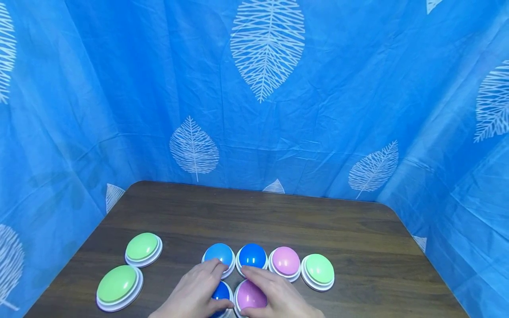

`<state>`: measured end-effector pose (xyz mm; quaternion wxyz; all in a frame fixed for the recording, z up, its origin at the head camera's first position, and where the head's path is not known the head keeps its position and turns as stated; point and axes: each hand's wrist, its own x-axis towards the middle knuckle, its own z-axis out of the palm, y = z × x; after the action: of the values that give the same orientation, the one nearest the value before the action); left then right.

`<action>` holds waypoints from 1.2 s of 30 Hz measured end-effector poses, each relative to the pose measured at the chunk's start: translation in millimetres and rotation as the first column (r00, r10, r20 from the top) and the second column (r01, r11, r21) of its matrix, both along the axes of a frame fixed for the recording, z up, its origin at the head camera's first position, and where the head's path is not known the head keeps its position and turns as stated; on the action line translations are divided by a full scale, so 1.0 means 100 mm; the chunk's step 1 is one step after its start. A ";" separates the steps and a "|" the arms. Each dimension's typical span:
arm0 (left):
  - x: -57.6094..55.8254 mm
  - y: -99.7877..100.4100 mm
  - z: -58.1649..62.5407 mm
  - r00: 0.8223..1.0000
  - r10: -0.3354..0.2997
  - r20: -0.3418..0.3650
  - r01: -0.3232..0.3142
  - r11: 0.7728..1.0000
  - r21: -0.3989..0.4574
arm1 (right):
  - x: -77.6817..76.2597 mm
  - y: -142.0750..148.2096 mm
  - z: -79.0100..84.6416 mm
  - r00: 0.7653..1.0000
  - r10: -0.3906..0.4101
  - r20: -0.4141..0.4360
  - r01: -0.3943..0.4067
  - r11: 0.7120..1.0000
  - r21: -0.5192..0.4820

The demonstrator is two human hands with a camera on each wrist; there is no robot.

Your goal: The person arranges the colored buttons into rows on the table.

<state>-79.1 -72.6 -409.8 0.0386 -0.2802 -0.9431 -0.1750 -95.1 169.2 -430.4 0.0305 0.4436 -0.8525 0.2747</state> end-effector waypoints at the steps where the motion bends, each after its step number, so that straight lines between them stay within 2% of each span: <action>1: 0.01 -0.04 0.03 1.000 0.017 0.010 -0.017 1.000 -0.002 | 0.00 -0.04 0.02 1.000 0.010 0.012 -0.010 1.000 -0.004; 5: 0.03 -0.21 0.12 0.995 0.092 0.031 -0.092 0.996 0.004 | -0.03 -0.20 0.10 0.997 0.034 0.063 -0.035 0.999 0.005; 11: 0.06 -0.46 0.20 0.967 0.248 0.061 -0.248 0.969 -0.005 | -0.08 -0.51 0.21 0.999 0.035 -0.012 -0.035 0.997 0.068; 14: 0.09 -0.59 0.20 0.955 0.294 0.024 -0.294 0.956 -0.025 | -0.09 -0.69 0.27 0.999 0.025 -0.029 -0.022 0.994 0.108; 17: 0.11 -0.73 0.18 0.949 0.314 -0.004 -0.314 0.946 -0.078 | -0.11 -0.86 0.31 0.998 0.016 -0.055 -0.008 0.988 0.151; 24: 0.14 -1.11 0.12 0.937 0.350 0.017 -0.338 0.915 -0.220 | -0.16 -1.23 0.37 0.978 0.055 -0.203 -0.012 0.978 0.206; 30: 0.18 -1.36 0.07 0.914 0.404 0.049 -0.380 0.890 -0.250 | -0.17 -1.48 0.42 0.947 0.099 -0.306 -0.014 0.963 0.268; 33: 0.22 -1.49 0.04 0.906 0.421 0.042 -0.400 0.885 -0.237 | -0.15 -1.61 0.41 0.928 0.114 -0.354 0.002 0.950 0.313; 36: 0.25 -1.59 0.02 0.888 0.453 0.080 -0.422 0.872 -0.250 | -0.13 -1.72 0.40 0.923 0.131 -0.362 0.009 0.933 0.361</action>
<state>-54.4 -231.7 -407.8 -0.0192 -0.0493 -0.9960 -0.0723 -108.2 -3.2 -390.5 0.1058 0.5131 -0.8514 0.0256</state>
